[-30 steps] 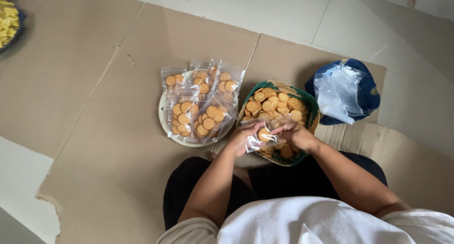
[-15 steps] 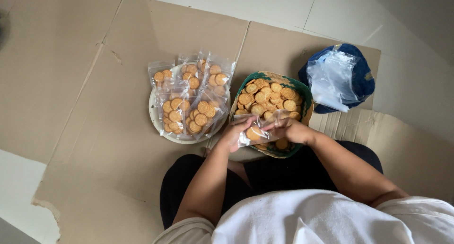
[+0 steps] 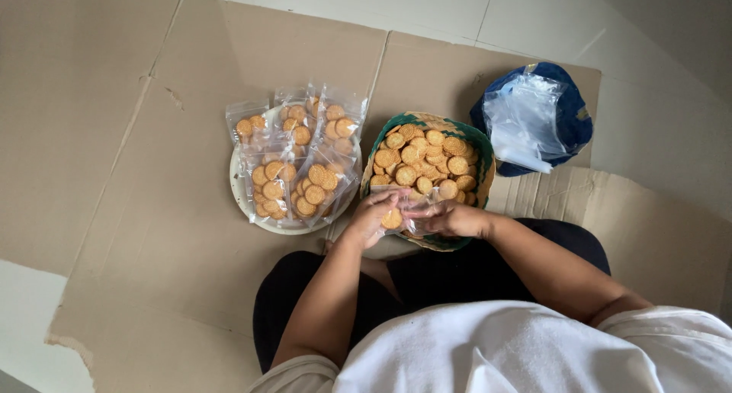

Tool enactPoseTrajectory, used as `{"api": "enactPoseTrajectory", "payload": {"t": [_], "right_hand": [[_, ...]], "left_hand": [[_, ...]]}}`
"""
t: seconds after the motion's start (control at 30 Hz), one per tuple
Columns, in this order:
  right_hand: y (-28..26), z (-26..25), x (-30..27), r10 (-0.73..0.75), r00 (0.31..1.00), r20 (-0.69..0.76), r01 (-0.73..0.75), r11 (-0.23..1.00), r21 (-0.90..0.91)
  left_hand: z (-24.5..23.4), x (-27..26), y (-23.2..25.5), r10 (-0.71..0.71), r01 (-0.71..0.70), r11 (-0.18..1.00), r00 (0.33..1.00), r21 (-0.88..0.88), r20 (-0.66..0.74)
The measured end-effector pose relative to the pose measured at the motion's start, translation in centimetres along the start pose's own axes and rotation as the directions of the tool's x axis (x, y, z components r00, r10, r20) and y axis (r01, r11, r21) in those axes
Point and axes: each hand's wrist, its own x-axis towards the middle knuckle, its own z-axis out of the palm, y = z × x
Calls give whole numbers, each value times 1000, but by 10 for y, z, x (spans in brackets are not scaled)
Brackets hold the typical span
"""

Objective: The person is sitting on the floor, picking up small round cookies from a green basket and placing them into small, clear plastic bags.

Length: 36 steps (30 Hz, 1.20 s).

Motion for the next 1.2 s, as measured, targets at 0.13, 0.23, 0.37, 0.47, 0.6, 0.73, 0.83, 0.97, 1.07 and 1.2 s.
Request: {"api": "enactPoseTrajectory", "payload": {"t": [0.13, 0.23, 0.37, 0.47, 0.6, 0.73, 0.83, 0.97, 1.07, 1.2], "right_hand": [[8, -7, 6, -10, 1000, 24, 10, 1000, -6], [5, -21, 12, -75, 996, 48, 71, 995, 69], [24, -53, 31, -192, 980, 42, 189, 980, 69], [31, -56, 37, -240, 968, 79, 239, 971, 23], [27, -54, 36, -286, 953, 97, 294, 952, -88], [9, -42, 27, -309, 947, 92, 318, 942, -105], [-8, -37, 21, -352, 935, 54, 356, 927, -122], [-2, -49, 24, -376, 926, -22, 374, 925, -60], [6, -57, 26, -463, 882, -92, 448, 882, -144], [34, -89, 57, -815, 568, -116, 648, 529, -548]], "left_hand": [[-4, 0, 7, -48, 49, 999, 998, -15, 36], [-26, 7, 7, -108, 101, 993, 987, 61, 117], [-56, 27, -19, -9, -2, 986, 998, 169, 65], [-36, 19, -15, -77, 72, 995, 995, 73, 63], [-26, 18, -12, -156, 160, 986, 986, -54, 65], [-50, 41, -42, 24, -24, 997, 1000, 74, -3], [-48, 37, -24, 93, -112, 966, 991, 231, 93], [-49, 34, -10, 150, -159, 969, 987, 190, 59], [-57, 30, 0, 142, -154, 965, 987, 213, 70], [-50, 25, 4, 90, -101, 973, 994, 208, 60]]}}
